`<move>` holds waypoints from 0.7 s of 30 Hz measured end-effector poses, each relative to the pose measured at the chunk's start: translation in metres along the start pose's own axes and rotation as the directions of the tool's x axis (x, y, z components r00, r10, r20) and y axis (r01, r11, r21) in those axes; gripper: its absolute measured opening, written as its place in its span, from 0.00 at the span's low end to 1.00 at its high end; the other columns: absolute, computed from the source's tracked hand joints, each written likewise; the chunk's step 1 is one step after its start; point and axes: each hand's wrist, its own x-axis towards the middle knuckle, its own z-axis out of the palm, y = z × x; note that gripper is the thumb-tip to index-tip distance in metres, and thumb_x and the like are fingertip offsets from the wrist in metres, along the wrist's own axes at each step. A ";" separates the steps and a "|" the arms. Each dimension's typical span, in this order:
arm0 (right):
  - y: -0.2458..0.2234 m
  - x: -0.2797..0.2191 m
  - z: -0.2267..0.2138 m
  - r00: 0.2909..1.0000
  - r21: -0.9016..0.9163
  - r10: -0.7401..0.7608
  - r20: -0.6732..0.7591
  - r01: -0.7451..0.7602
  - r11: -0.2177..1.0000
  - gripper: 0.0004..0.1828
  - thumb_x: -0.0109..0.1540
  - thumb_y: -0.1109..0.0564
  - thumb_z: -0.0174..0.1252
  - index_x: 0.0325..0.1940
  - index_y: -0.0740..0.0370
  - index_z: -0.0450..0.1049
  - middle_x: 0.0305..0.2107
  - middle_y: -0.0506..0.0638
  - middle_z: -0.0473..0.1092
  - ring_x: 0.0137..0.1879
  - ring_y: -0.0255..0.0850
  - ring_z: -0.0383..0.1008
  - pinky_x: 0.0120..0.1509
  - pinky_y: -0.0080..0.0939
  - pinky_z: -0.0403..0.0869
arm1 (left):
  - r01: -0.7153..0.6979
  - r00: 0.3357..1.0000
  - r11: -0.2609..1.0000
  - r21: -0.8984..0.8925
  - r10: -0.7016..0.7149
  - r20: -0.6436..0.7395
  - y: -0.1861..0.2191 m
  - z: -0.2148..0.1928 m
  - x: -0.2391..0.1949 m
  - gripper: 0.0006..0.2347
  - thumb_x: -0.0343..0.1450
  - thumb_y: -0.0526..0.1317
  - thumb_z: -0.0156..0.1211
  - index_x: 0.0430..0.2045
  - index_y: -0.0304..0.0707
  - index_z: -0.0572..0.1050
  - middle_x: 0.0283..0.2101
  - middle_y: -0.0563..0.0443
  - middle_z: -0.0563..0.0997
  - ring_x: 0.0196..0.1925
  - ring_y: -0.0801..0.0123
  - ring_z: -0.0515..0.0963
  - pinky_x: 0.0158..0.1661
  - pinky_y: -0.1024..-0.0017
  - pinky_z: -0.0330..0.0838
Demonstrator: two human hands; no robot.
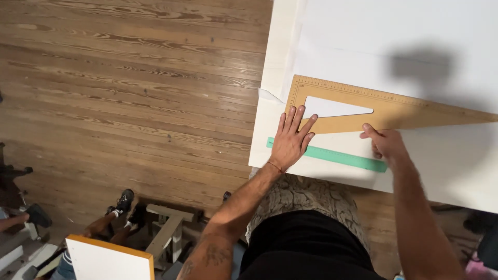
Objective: Marking lines and points on a large sheet of material using triangle and straight rulers with a marking tool
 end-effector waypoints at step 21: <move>-0.011 0.027 0.067 0.108 -0.799 -0.948 0.298 0.572 -0.186 0.40 0.58 0.24 0.65 0.67 0.46 0.82 0.21 0.47 0.69 0.32 0.43 0.77 0.44 0.42 0.76 | -0.016 0.967 0.991 -0.135 -0.019 -0.254 -0.001 -0.015 -0.082 0.19 0.76 0.53 0.56 0.63 0.60 0.73 0.69 0.48 0.71 0.75 0.56 0.65 0.75 0.54 0.51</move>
